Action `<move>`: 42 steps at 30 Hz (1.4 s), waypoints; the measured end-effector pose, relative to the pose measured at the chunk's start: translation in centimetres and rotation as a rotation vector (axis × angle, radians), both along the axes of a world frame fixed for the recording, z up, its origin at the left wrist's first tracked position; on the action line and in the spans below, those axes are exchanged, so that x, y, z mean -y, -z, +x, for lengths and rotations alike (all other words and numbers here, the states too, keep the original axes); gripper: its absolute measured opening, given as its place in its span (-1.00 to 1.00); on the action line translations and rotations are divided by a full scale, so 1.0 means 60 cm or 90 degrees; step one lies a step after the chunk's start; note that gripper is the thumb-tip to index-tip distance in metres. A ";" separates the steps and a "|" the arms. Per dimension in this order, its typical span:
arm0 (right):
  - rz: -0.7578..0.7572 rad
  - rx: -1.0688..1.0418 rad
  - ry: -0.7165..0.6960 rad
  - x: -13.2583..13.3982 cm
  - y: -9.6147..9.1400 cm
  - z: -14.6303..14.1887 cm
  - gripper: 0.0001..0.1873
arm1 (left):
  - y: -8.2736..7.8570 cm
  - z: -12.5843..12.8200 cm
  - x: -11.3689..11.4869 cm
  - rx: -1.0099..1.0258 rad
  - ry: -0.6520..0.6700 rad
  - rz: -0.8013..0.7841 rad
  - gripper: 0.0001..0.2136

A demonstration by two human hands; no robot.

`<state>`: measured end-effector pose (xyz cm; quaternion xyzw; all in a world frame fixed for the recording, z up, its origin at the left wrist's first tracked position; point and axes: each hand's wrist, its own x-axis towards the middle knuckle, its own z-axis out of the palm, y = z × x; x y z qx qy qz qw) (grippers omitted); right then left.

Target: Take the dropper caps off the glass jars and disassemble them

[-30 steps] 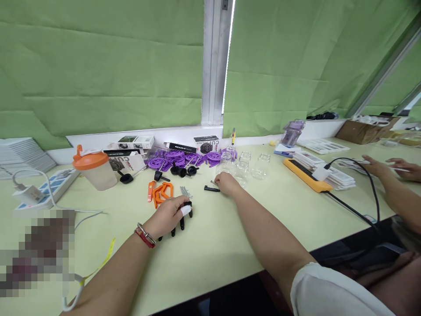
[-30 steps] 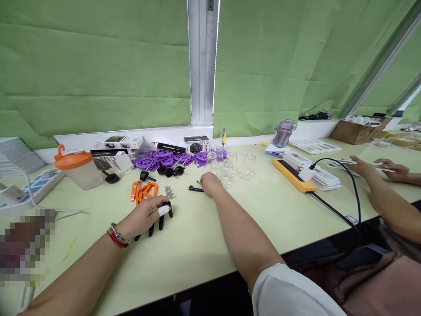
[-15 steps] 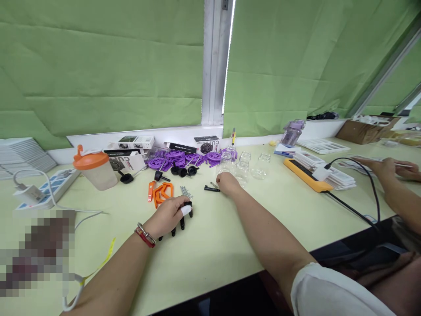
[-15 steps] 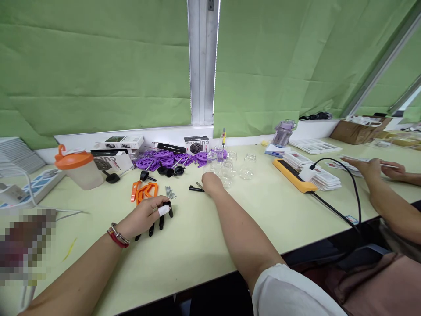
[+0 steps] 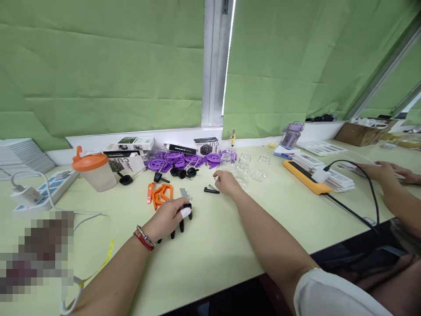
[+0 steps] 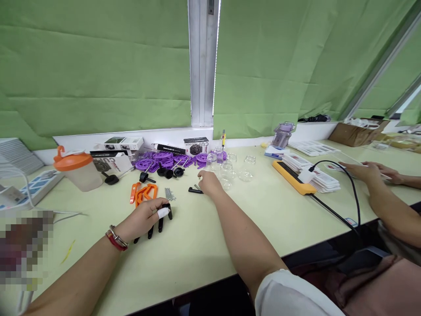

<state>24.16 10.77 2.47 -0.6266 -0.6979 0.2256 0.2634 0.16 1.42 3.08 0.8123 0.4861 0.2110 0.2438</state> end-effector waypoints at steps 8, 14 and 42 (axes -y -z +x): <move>-0.034 -0.497 -0.288 0.076 -0.023 -0.080 -0.76 | 0.004 -0.001 -0.003 -0.002 0.002 0.024 -0.75; -0.070 -0.480 -0.335 0.090 -0.022 -0.090 -0.75 | 0.002 0.001 -0.002 -0.014 0.010 0.034 -0.76; 0.028 -0.317 -0.378 0.096 -0.029 -0.081 -0.85 | 0.010 0.001 -0.006 -0.003 0.019 0.057 -0.79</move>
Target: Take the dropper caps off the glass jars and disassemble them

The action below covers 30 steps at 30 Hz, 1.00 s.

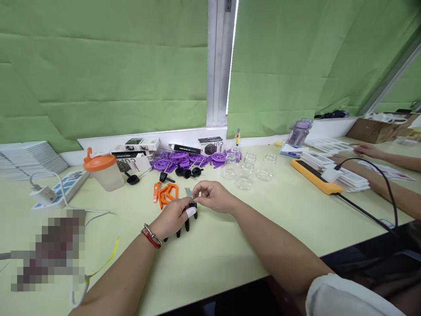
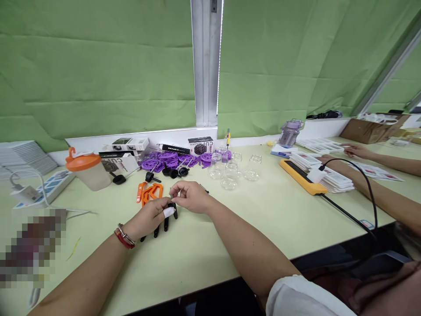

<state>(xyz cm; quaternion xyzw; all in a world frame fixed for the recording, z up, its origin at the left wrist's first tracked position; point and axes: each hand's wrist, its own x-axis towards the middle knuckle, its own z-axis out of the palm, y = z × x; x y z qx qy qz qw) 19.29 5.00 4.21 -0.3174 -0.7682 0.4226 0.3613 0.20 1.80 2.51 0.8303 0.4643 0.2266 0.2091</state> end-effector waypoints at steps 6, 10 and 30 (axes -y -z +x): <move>0.019 0.006 0.007 -0.001 0.003 -0.001 -0.85 | 0.002 0.000 -0.001 -0.006 0.002 -0.003 -0.79; 0.024 0.003 0.012 0.000 0.002 -0.002 -0.86 | 0.004 -0.001 -0.001 -0.006 0.001 -0.002 -0.79; 0.019 0.011 0.006 0.002 -0.001 0.002 -0.87 | 0.002 -0.001 0.000 -0.028 -0.007 0.015 -0.80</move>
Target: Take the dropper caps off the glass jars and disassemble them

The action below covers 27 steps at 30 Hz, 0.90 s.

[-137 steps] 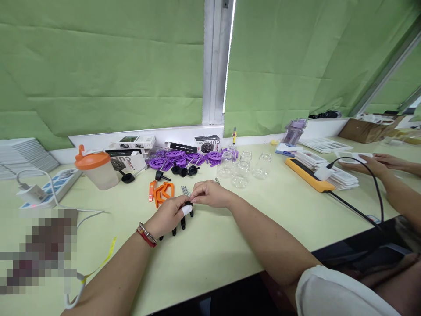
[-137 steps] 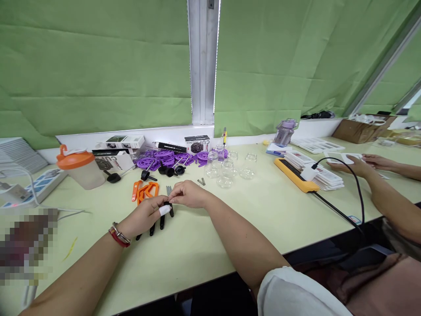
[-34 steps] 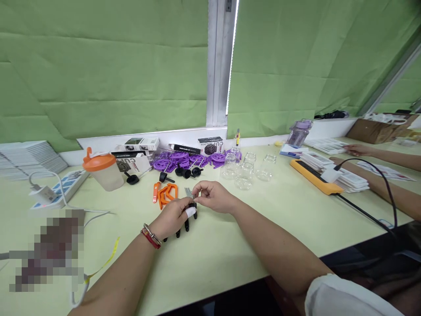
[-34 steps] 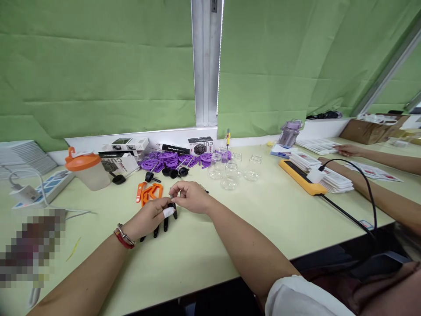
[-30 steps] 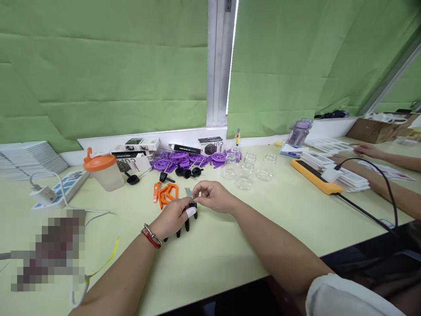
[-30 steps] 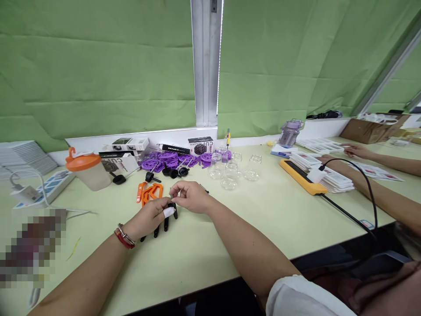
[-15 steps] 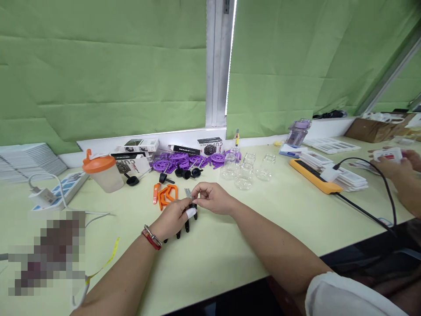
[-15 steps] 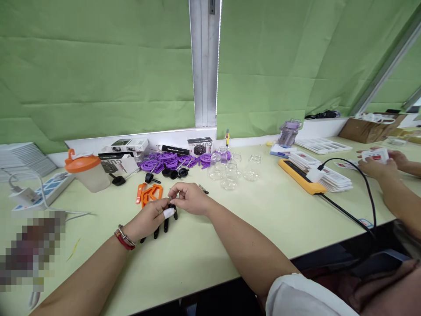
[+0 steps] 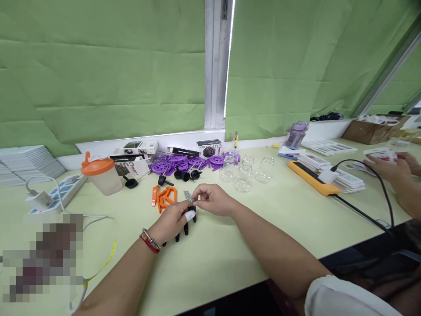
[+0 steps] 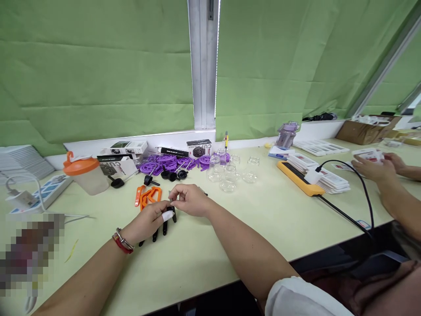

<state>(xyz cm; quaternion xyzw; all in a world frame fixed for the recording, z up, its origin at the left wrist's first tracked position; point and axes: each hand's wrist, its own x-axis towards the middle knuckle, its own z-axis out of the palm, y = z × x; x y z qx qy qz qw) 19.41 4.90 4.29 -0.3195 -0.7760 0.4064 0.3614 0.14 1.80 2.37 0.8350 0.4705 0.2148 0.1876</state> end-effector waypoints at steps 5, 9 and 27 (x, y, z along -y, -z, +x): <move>-0.012 0.006 -0.006 0.000 -0.002 0.000 -0.87 | 0.000 -0.002 -0.001 0.005 0.008 -0.014 -0.79; 0.001 0.021 0.021 0.000 -0.001 -0.001 -0.88 | -0.001 -0.002 -0.001 0.001 0.009 -0.010 -0.78; 0.082 0.078 -0.062 -0.008 0.005 0.003 -0.88 | -0.006 0.000 0.001 0.018 0.021 -0.021 -0.78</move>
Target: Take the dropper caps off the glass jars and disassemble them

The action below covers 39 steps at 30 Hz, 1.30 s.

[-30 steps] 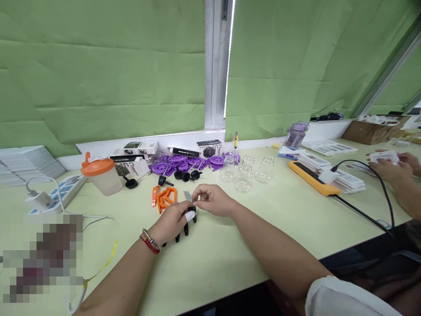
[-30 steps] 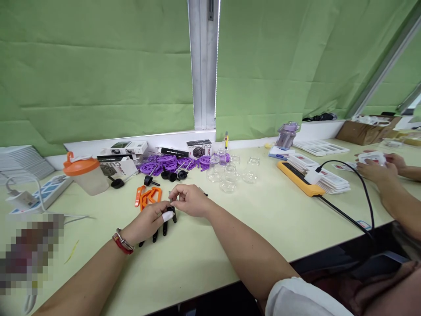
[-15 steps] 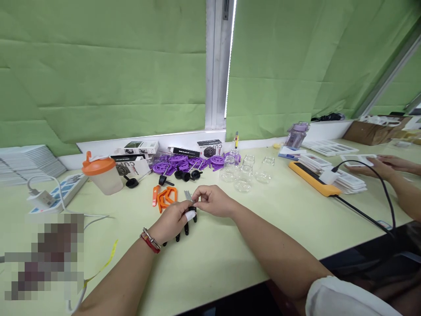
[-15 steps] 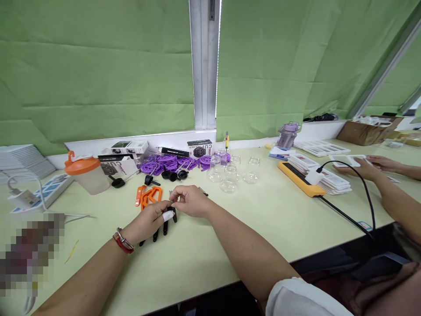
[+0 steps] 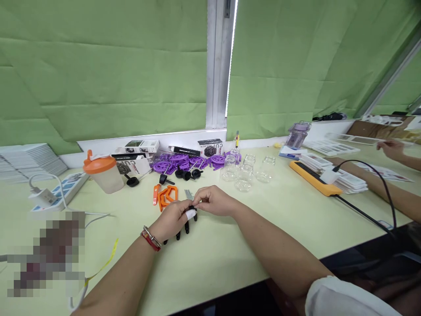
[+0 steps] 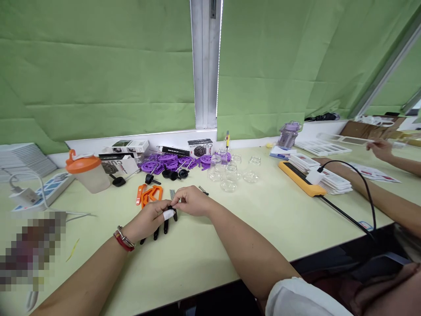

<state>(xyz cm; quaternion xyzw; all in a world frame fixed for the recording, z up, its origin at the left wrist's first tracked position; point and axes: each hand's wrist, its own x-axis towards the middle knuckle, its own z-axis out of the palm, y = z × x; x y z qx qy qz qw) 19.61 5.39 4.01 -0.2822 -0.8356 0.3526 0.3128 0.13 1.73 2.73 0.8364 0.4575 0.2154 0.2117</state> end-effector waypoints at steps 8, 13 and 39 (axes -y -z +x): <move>0.008 0.048 -0.025 -0.004 0.000 0.002 -0.94 | -0.002 0.001 0.001 0.012 0.010 0.001 -0.78; -0.029 0.089 0.033 0.001 0.005 -0.002 -0.91 | -0.003 0.001 0.000 -0.008 0.006 0.029 -0.77; -0.324 0.051 0.211 0.000 0.079 -0.073 -0.88 | 0.014 -0.017 -0.009 -0.116 -0.041 0.004 -0.88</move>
